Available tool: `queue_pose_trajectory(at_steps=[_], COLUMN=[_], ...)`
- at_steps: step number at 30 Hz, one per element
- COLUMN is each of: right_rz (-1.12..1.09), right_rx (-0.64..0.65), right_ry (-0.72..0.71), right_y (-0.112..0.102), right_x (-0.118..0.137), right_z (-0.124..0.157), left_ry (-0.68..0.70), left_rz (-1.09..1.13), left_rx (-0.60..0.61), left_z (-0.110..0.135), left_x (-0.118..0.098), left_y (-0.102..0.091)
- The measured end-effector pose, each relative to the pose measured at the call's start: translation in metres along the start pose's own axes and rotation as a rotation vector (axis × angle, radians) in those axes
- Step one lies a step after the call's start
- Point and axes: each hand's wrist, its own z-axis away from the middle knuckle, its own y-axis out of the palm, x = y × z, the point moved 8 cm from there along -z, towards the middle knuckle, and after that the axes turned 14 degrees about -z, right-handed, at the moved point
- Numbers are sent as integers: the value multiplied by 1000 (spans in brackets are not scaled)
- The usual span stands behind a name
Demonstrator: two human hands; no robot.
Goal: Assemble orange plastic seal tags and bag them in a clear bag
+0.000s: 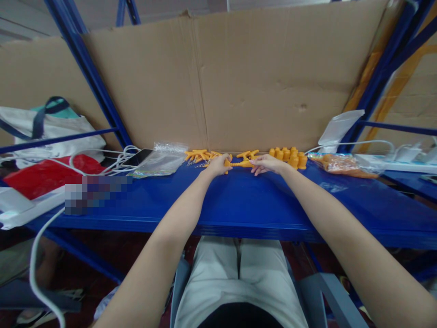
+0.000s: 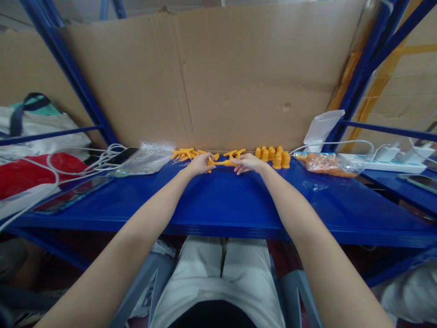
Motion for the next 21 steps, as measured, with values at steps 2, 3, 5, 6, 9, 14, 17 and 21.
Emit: queue_pose_trajectory(at_steps=[2, 3, 5, 6, 9, 14, 17, 21], right_rz=[8, 8, -10, -22, -55, -46, 133, 473], right_rx=[-3, -1, 9, 13, 15, -5, -101, -291], right_ry=[19, 30, 47, 50, 47, -14, -138, -484], right_y=[1, 2, 3, 3, 3, 5, 4, 8], right_x=[0, -1, -3, -3, -5, -2, 7, 34], right_z=[1, 2, 2, 2, 0, -5, -6, 8], left_ry=[8, 10, 18, 22, 11, -70, -99, -103], left_rz=[-28, -44, -66, -68, -33, 105, 169, 287], left_rx=[0, -2, -10, -12, 8, 113, 159, 232], left_z=[0, 1, 1, 1, 1, 3, 5, 7], left_x=[-1, -1, -1, -2, -1, 0, -2, -7], left_y=[-1, -2, -3, -3, -2, 3, 5, 9])
